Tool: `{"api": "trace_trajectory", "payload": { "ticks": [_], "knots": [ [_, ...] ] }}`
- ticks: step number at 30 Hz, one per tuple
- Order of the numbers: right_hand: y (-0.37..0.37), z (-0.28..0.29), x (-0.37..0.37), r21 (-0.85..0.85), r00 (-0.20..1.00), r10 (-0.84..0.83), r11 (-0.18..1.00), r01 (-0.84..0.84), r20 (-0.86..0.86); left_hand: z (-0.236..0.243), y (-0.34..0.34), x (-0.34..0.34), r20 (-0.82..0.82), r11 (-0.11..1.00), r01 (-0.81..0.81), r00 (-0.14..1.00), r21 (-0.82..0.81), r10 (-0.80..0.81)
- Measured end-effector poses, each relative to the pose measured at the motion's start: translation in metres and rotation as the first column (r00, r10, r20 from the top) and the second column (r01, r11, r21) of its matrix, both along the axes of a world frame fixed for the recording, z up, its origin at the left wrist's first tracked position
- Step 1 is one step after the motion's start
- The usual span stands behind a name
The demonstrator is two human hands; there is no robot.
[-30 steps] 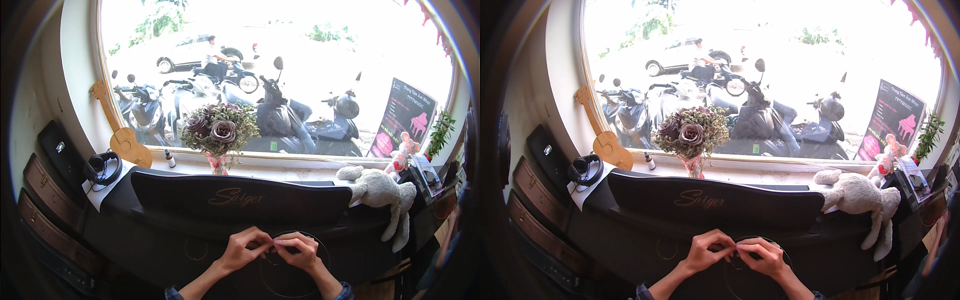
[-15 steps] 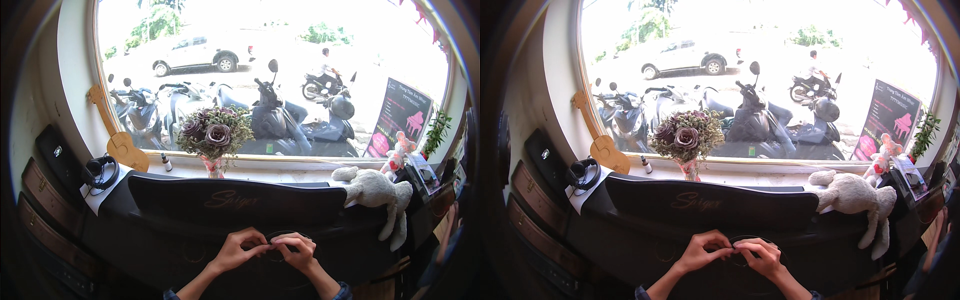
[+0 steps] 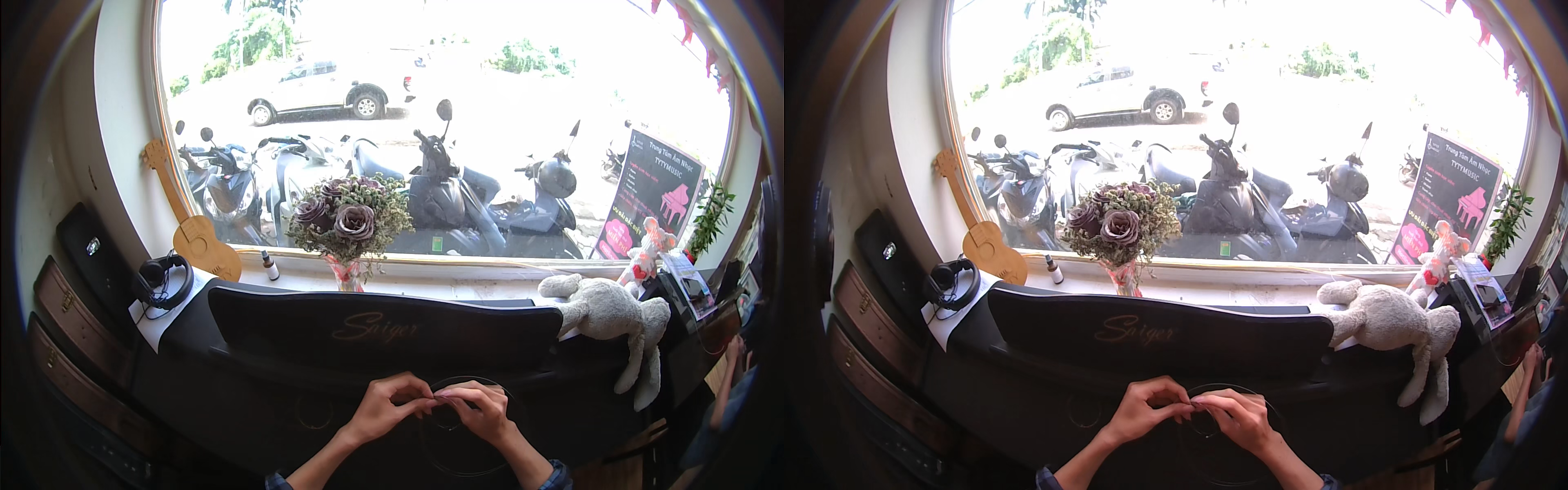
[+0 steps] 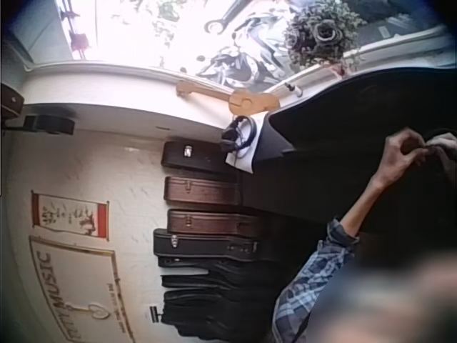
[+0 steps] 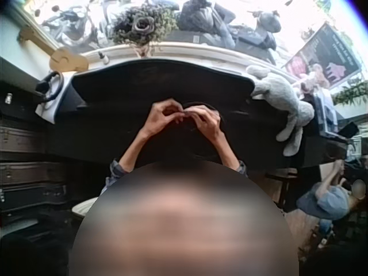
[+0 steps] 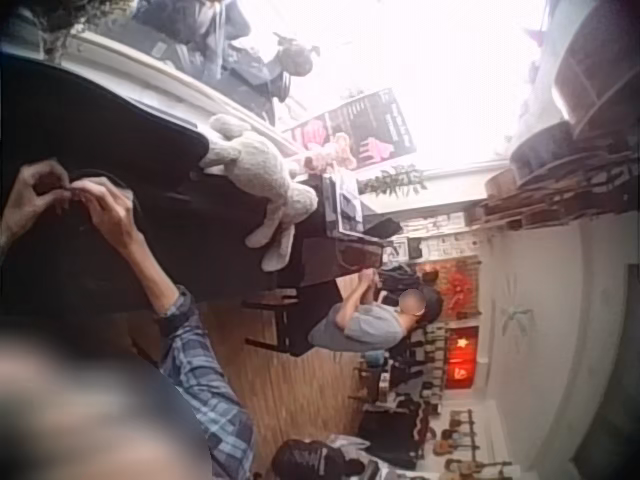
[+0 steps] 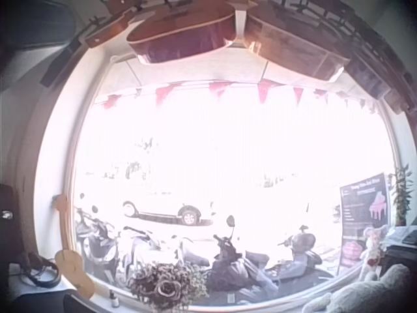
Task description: The person shapes a thin copper wire into a circular loop by hand, then picks up a longer silver wire and begins bending it into a similar loop. The person works over a black piano lid in a room with stacked instrument cases.
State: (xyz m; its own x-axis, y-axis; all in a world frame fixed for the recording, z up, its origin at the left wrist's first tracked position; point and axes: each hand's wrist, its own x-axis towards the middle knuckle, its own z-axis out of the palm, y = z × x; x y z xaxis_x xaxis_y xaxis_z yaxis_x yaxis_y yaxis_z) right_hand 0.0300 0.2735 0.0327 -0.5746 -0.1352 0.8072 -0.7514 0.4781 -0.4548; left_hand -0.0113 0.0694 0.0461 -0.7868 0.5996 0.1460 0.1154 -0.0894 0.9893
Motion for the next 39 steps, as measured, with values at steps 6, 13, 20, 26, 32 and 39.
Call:
{"api": "trace_trajectory", "payload": {
  "ticks": [6,13,20,26,32,39],
  "knots": [
    [0.002,0.001,0.001,0.045,1.0,-0.016,0.999,0.017,-0.017,0.001,0.0,0.001,-0.036,0.999,-0.016,0.999,-0.028,0.015],
    [0.003,0.003,0.001,0.037,1.0,-0.003,0.999,0.002,0.008,0.004,0.003,0.003,-0.092,0.997,-0.045,0.995,-0.064,0.039],
    [0.003,0.004,-0.001,0.069,1.0,0.001,0.998,-0.001,-0.002,0.005,0.004,0.003,-0.098,0.995,-0.07,0.993,-0.067,0.063],
    [0.001,0.002,0.003,-0.008,0.993,-0.076,0.997,0.077,0.094,0.006,0.003,0.003,-0.179,0.992,-0.039,0.984,-0.121,0.017],
    [0.002,0.001,0.0,-0.115,0.994,-0.097,0.988,0.103,0.05,0.012,0.002,0.002,-0.162,0.983,0.067,0.982,-0.172,-0.095],
    [0.002,-0.008,0.003,-0.167,0.997,0.025,0.986,-0.012,0.076,0.011,0.003,0.005,-0.011,0.989,0.12,0.992,-0.09,-0.122]
  ]
}}
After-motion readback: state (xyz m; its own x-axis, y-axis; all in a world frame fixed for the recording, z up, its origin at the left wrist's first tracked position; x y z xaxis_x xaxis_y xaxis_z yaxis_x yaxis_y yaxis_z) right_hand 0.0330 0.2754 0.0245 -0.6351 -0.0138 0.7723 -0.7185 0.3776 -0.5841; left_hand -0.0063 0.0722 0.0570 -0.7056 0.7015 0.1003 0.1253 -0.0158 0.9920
